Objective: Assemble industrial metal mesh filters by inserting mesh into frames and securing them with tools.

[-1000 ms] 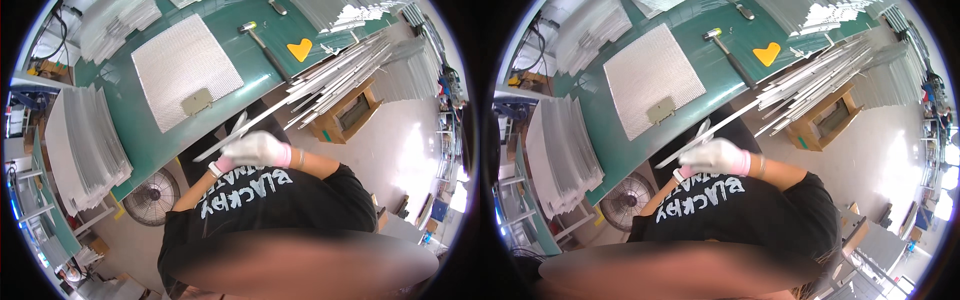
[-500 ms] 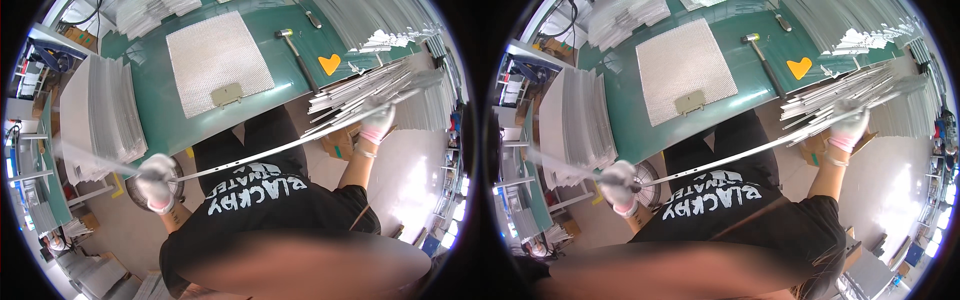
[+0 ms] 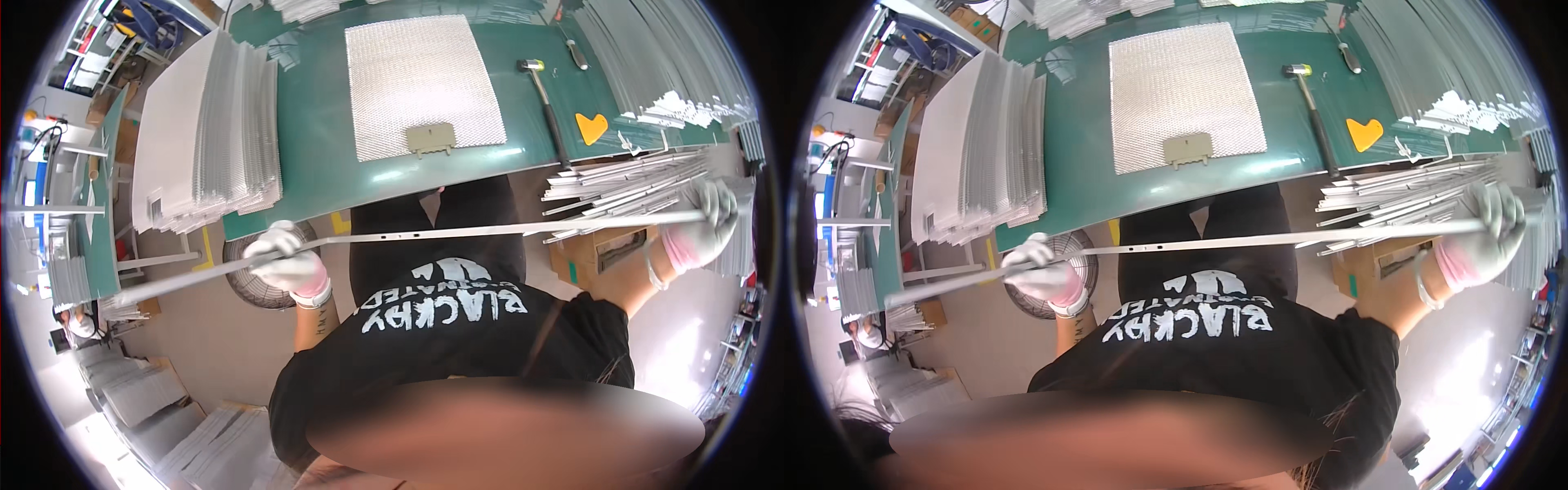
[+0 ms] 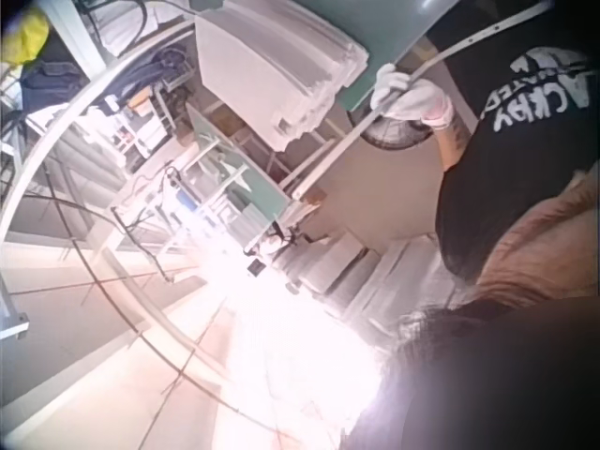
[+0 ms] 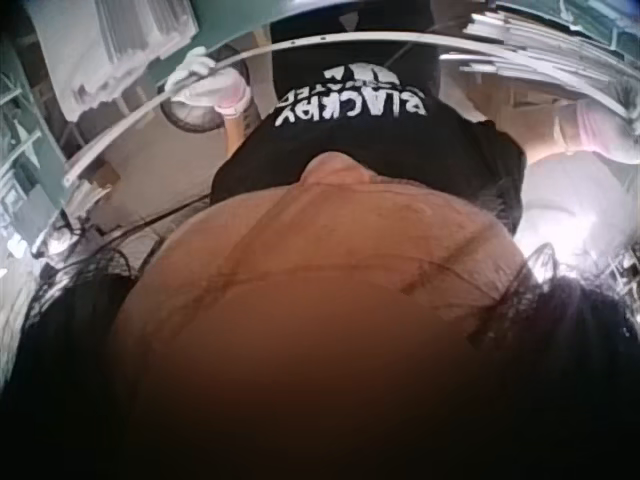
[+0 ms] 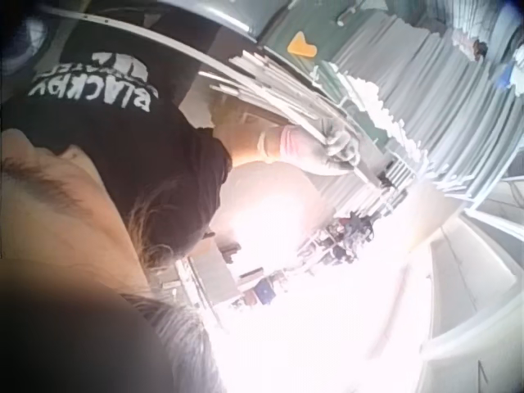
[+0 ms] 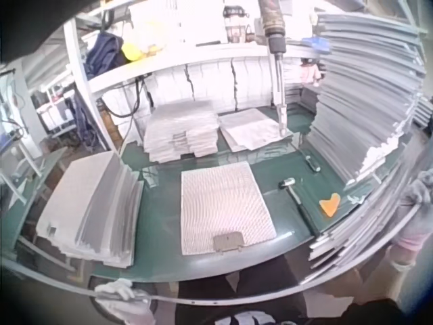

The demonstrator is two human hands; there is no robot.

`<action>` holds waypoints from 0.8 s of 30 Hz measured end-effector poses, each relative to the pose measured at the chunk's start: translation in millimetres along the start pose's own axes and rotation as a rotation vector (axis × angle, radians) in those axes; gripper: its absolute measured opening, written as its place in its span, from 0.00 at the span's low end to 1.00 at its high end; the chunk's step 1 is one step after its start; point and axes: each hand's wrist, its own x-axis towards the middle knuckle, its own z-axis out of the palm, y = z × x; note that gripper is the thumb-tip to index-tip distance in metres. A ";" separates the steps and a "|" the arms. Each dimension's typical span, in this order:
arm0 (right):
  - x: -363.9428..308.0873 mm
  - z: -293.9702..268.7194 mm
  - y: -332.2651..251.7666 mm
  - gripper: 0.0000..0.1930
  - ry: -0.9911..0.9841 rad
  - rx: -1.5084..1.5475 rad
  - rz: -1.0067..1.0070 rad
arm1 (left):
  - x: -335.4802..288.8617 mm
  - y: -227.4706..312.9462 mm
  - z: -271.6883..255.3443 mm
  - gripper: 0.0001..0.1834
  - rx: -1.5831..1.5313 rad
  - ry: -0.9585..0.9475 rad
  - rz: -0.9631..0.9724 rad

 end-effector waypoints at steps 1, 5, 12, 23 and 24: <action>-4.1 -3.2 -10.8 0.07 -0.001 0.018 -0.015 | 13.4 4.9 -0.7 0.27 -0.148 0.086 -0.048; -21.2 -46.4 -59.7 0.03 -0.013 0.210 0.043 | 64.3 26.6 -13.2 0.24 -0.788 0.263 -0.206; -43.4 -80.8 -68.5 0.09 0.321 0.089 -0.014 | 99.2 45.0 23.0 0.21 -1.750 -0.347 -0.662; -26.0 56.6 104.8 0.10 0.395 -0.760 -0.095 | -34.0 -7.7 -15.5 0.39 -0.706 -0.937 -1.139; -25.2 40.6 134.7 0.12 0.243 -0.716 0.170 | -47.1 -5.0 -30.3 0.38 -0.697 -0.898 -1.128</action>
